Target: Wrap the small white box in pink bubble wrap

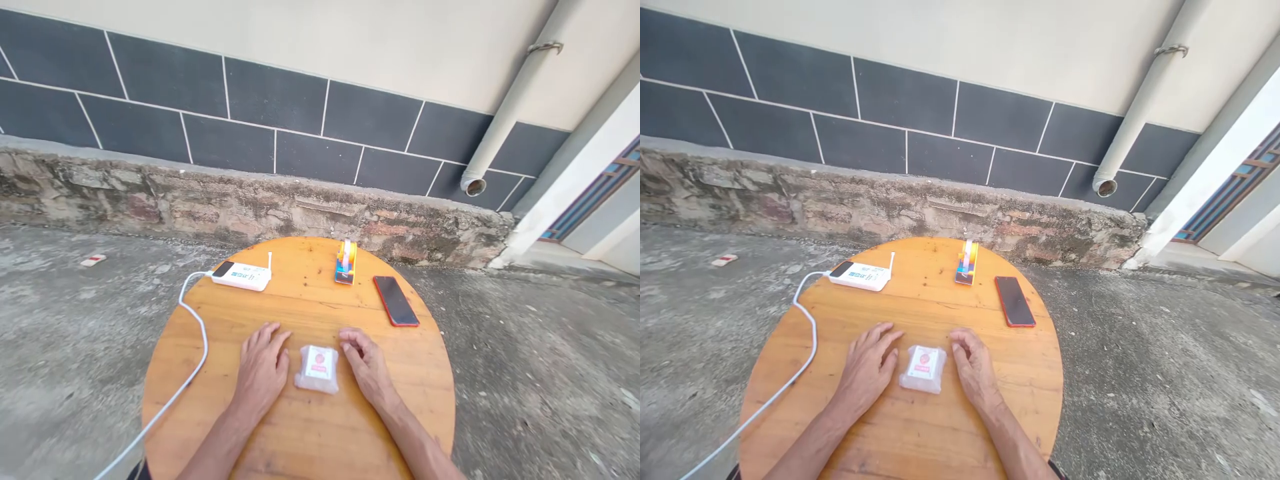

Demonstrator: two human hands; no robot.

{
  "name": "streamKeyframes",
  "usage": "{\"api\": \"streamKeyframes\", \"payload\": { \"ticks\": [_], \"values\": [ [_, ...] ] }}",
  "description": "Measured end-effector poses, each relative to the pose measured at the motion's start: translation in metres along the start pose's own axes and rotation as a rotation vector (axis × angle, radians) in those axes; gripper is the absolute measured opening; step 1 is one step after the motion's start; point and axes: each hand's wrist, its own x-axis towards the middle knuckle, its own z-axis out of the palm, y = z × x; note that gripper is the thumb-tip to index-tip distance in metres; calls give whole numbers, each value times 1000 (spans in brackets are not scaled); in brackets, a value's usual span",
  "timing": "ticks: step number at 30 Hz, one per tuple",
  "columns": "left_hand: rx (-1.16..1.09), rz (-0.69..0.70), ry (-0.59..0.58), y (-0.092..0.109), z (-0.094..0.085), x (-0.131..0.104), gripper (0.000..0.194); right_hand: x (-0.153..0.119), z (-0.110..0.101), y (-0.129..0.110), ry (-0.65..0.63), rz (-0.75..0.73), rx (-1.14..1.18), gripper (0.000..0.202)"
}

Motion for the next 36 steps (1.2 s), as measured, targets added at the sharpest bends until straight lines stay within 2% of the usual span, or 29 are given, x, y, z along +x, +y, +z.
{"api": "streamKeyframes", "payload": {
  "ticks": [5,9,12,16,21,23,26,28,32,36],
  "values": [
    [-78,-23,38,-3,1,-1,29,2,0,3,-14,-41,30,16],
    [-226,-25,61,-4,1,-1,27,0,-2,3,-11,-55,38,15],
    [-323,-28,53,-4,1,0,27,-2,-2,1,-8,-57,44,16],
    [-328,-32,19,-3,0,2,24,-1,-2,0,-15,-55,57,16],
    [-481,-95,26,1,-6,2,21,0,-3,1,-20,-35,75,19],
    [-540,-99,3,5,-11,2,22,-1,-4,2,-23,-22,80,21],
    [-692,-79,-103,12,-21,0,24,-2,-5,2,-38,4,83,24],
    [-787,-58,-219,17,-27,-2,36,-3,-8,0,-63,21,79,27],
    [-817,6,-436,22,-30,-7,85,-7,-17,-9,-189,25,68,39],
    [-753,28,-418,22,-24,-10,88,-12,-20,-14,-390,-22,-37,82]
  ]
}}
